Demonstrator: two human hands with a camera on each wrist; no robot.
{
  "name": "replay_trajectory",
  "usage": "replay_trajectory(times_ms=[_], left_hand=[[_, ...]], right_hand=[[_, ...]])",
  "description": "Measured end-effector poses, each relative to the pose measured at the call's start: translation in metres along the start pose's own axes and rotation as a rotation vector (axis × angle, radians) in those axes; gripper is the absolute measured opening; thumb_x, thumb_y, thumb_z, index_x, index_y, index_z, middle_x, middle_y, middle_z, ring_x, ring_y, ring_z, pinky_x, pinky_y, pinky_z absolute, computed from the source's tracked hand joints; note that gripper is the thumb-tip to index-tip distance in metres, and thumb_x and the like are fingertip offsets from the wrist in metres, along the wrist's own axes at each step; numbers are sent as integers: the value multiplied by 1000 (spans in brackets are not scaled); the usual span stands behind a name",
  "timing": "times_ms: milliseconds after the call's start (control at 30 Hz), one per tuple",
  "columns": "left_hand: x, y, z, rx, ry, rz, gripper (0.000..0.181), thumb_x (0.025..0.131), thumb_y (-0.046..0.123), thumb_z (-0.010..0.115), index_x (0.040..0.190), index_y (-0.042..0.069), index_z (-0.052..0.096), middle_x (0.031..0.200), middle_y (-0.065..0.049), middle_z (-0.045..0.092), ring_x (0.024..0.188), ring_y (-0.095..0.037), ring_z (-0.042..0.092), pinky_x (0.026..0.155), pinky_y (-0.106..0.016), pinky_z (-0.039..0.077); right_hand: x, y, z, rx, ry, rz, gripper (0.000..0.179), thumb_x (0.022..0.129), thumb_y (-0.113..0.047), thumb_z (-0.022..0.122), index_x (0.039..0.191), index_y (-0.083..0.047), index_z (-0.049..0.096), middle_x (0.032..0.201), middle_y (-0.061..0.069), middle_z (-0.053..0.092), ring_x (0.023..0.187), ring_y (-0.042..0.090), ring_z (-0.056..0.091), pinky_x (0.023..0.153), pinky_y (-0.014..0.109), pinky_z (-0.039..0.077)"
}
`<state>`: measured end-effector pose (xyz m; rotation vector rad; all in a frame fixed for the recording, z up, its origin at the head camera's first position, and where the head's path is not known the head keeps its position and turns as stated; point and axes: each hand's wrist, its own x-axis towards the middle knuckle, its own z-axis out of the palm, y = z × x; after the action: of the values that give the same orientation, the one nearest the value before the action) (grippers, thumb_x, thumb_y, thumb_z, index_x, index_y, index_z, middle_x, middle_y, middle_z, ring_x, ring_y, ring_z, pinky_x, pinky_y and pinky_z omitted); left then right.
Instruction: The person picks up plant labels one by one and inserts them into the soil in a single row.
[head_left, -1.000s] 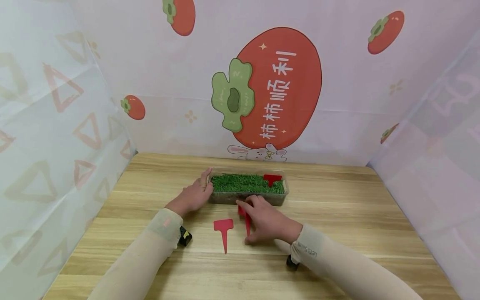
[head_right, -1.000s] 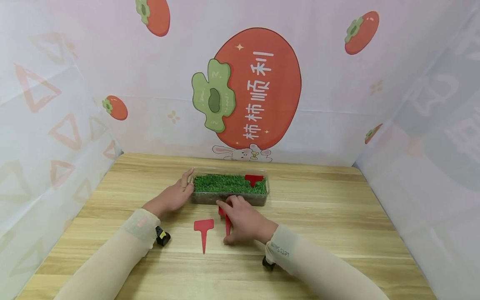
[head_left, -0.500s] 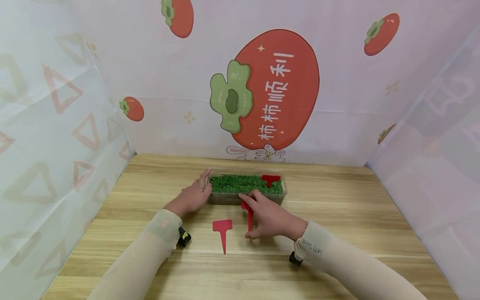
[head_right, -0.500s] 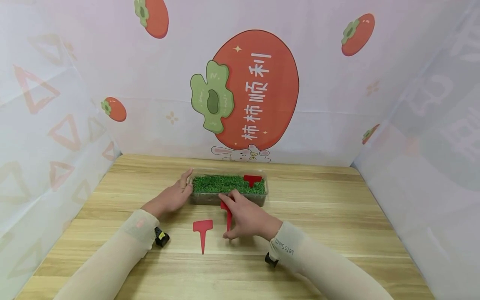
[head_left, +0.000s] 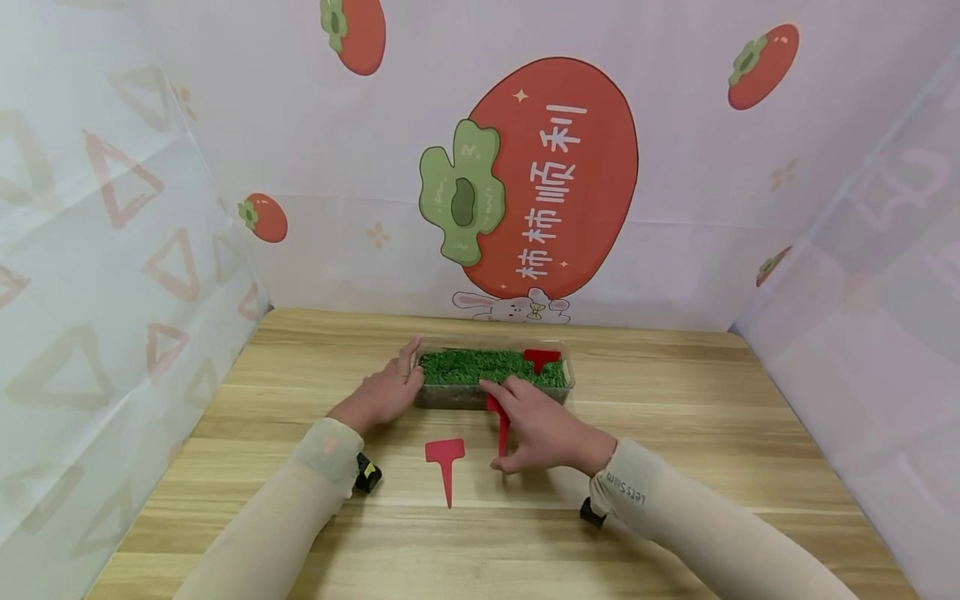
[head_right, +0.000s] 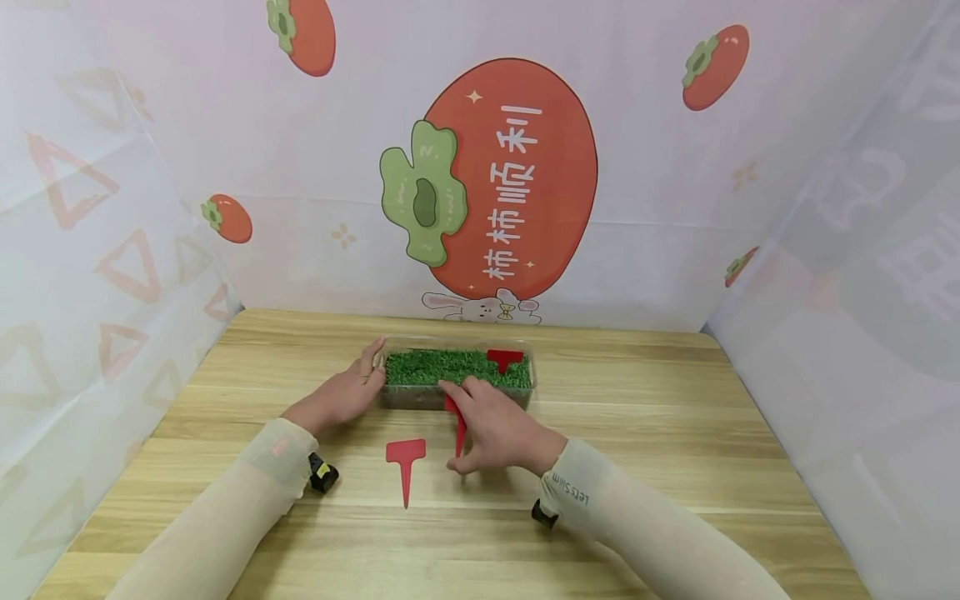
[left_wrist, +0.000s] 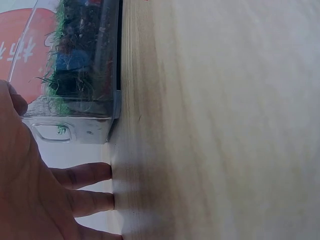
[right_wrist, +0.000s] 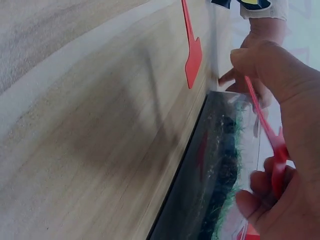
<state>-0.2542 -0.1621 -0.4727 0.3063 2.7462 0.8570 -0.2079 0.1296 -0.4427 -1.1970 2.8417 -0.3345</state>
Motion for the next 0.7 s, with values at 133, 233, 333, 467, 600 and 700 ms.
replay_trajectory(times_ms=[133, 233, 333, 467, 600, 700], left_hand=[[0, 0, -1, -2, -5, -2, 63, 107, 47, 18, 161, 33, -12, 163, -22, 25, 145, -47, 31, 112, -74, 16], [0, 0, -1, 2, -5, -2, 63, 107, 47, 18, 161, 33, -11, 163, -22, 24, 145, -48, 31, 112, -74, 17], [0, 1, -1, 0, -8, -8, 63, 107, 48, 18, 161, 34, -11, 163, -23, 23, 145, -49, 31, 112, -74, 17], [-1, 1, -1, -6, -12, -12, 63, 107, 47, 19, 161, 31, -10, 163, -23, 23, 144, -49, 31, 112, -74, 17], [0, 0, 0, -1, -9, -8, 64, 107, 47, 18, 162, 29, -9, 163, -23, 24, 144, -49, 32, 111, -75, 18], [0, 0, 0, -1, -6, -6, 64, 107, 47, 18, 162, 29, -9, 163, -23, 23, 144, -49, 32, 111, -75, 17]], right_hand=[[0, 0, -2, 43, 18, 13, 107, 76, -64, 77, 158, -12, 31, 110, -4, 46, 91, 7, 42, 77, 26, 45], [1, 1, -5, 92, 51, 27, 81, 93, -51, 64, 157, -11, 33, 105, -4, 44, 89, 8, 40, 76, 27, 41], [2, 2, -7, 126, 112, 16, 56, 103, -27, 54, 154, -8, 40, 99, -3, 46, 87, 10, 40, 76, 29, 40], [5, 4, -9, 102, 189, -14, 46, 101, -5, 53, 147, -8, 51, 98, -2, 53, 88, 10, 46, 79, 29, 47], [6, 6, -12, 68, 222, -42, 49, 96, 4, 55, 142, -13, 57, 105, -1, 60, 96, 13, 53, 85, 32, 51], [6, 6, -16, 42, 239, -64, 49, 94, 4, 60, 139, -15, 61, 107, 0, 64, 98, 16, 55, 86, 33, 52]])
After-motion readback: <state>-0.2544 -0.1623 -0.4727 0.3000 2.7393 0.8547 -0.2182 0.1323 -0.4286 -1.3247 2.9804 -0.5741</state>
